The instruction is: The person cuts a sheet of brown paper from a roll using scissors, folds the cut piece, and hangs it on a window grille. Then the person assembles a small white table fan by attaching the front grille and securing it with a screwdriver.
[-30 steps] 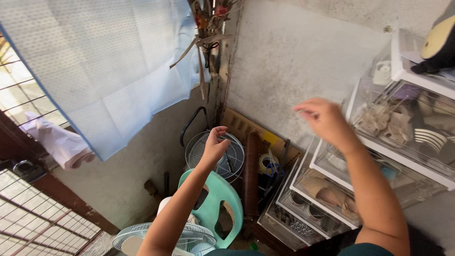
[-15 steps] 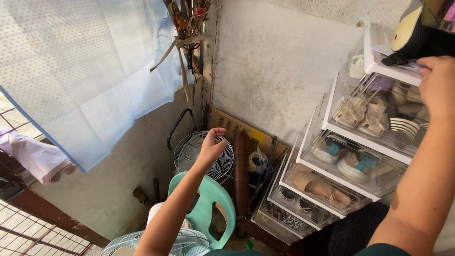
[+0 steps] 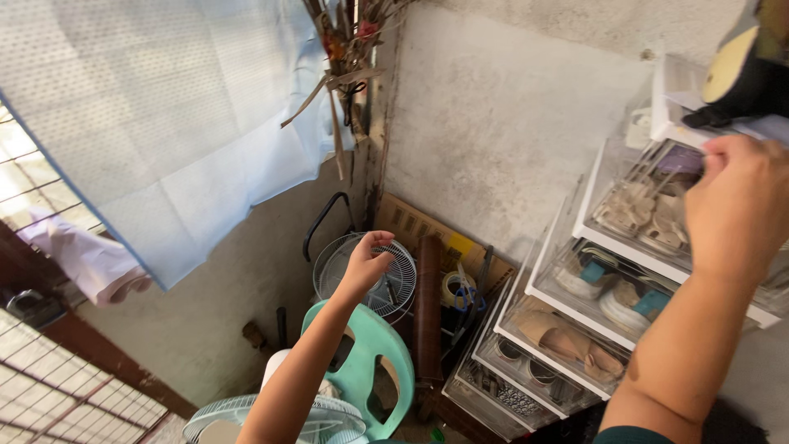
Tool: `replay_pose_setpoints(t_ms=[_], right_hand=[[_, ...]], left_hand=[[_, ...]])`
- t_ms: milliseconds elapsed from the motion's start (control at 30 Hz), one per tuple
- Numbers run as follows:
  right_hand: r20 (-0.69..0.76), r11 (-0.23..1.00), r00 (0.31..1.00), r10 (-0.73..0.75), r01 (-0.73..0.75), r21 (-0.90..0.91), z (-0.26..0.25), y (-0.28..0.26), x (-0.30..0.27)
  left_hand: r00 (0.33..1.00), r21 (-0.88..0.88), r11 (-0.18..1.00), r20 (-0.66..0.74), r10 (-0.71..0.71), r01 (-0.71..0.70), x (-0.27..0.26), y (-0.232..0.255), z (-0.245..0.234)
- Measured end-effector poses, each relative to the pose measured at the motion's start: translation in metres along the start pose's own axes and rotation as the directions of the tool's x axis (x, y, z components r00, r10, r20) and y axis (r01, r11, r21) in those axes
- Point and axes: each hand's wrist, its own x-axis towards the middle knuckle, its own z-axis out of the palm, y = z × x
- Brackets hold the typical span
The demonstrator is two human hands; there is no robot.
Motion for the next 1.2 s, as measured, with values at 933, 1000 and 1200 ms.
replay_pose_setpoints(t_ms=[933,1000,1200], right_hand=[[0.162,-0.420,0.455,-0.875,-0.883,0.211,0.204,-0.758,-0.131],[0.184,-0.439,0.453,-0.872,-0.891,0.114,0.206,-0.809,-0.119],[0.396,-0.457,0.592,-0.702,-0.801,0.386,0.286,-0.904,-0.102]], left_hand=[[0.490,0.191,0.957,-0.870,0.062,0.217,-0.170,-0.045,-0.251],[0.457,0.173,0.953,-0.888,0.042,0.248,-0.182,-0.044,-0.254],[0.383,0.088,0.946,-0.923,-0.040,0.312,-0.214,-0.047,-0.262]])
